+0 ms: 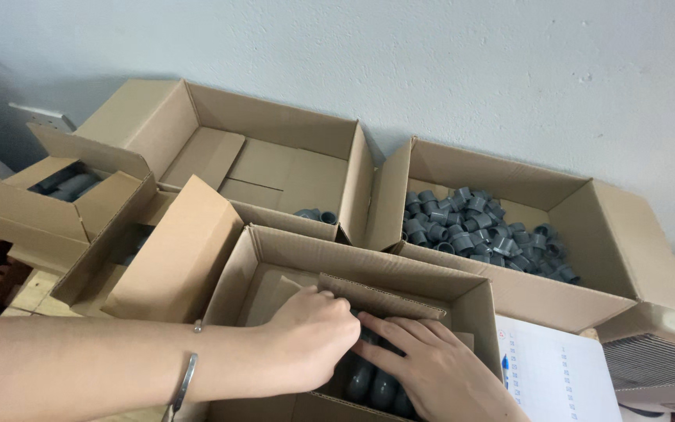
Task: The person places small gray plastic components into a cardboard box insert, organizes them into rows, and then places the filled insert into a larger shipping box. They then note the count on a document using a pen.
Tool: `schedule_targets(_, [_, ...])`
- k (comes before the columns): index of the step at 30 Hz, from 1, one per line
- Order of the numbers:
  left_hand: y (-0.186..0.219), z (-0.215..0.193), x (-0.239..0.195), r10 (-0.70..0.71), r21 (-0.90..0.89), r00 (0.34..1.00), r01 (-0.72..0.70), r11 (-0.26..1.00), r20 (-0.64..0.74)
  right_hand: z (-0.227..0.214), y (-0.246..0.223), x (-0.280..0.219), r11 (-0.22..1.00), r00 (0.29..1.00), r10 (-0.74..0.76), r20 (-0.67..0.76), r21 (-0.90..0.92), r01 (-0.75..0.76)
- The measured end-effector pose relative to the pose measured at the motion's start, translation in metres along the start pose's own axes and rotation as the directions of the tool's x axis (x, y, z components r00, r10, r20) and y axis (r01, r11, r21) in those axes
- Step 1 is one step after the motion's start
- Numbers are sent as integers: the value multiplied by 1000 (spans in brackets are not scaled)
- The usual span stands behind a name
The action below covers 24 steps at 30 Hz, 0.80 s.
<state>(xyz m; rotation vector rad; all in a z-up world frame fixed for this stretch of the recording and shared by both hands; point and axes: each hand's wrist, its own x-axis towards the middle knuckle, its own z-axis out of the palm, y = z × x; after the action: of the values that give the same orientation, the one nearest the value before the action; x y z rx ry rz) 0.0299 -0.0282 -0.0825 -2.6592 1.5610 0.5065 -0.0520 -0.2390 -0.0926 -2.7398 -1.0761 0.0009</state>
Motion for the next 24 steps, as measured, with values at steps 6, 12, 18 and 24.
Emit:
schedule_targets(6, [2, -16, -6, 6, 66, 997, -11, 998, 76, -8, -2, 15, 1000, 992, 0, 126, 10, -2])
schedule_targets(12, [-25, -125, 0, -216, -24, 976, 216, 976, 10, -11, -1, 14, 992, 974, 79, 211, 83, -98])
schedule_targets(18, [-114, -133, 65, -508, 3, 861, 508, 861, -38, -11, 0, 14, 985, 968, 89, 233, 126, -121])
schedule_targets(24, [-145, -96, 98, -445, -194, 754, 588, 785, 483, 2, 6, 8, 994, 995, 31, 93, 101, -41])
